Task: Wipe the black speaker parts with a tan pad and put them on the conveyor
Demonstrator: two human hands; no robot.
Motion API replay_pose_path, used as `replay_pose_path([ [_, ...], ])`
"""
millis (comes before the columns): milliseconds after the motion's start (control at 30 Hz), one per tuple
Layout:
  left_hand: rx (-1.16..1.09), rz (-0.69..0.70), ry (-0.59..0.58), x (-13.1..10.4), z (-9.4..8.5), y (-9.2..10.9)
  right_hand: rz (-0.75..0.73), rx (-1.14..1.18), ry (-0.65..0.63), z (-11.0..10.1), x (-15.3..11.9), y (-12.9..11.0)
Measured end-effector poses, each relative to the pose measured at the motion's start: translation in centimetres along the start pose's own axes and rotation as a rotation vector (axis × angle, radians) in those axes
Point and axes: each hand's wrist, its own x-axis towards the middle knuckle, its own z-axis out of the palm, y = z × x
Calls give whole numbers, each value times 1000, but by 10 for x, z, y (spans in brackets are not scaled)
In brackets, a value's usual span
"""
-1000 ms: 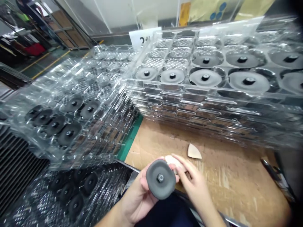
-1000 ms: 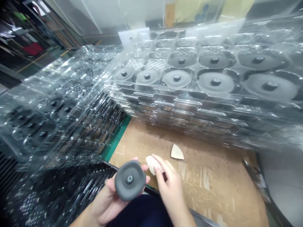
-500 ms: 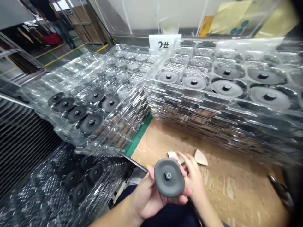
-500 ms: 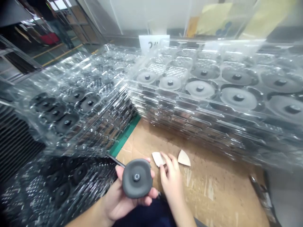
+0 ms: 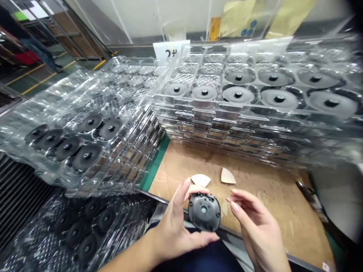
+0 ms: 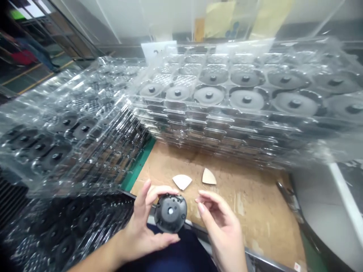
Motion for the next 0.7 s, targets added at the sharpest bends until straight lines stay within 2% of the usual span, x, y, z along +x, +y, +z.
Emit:
replay_pose_path([
  [100, -18, -11, -18, 1, 4, 4, 16, 90, -66, -7, -7, -18],
  [200, -88, -63, -11, -2, 9, 6, 100, 29, -177, -9, -8, -39],
  [300, -144, -134, -24, -6, 12, 7, 156, -26, -408, -9, -4, -55],
  [367, -175, -174, -57, -7, 13, 8, 188, 10, -561, -9, 0, -59],
  [433, -213, -202, -108, -8, 13, 10, 252, 102, -653, -9, 3, -58],
  [700, -340, -375, -307, -9, 11, 21, 443, 397, -803, -11, -7, -54],
])
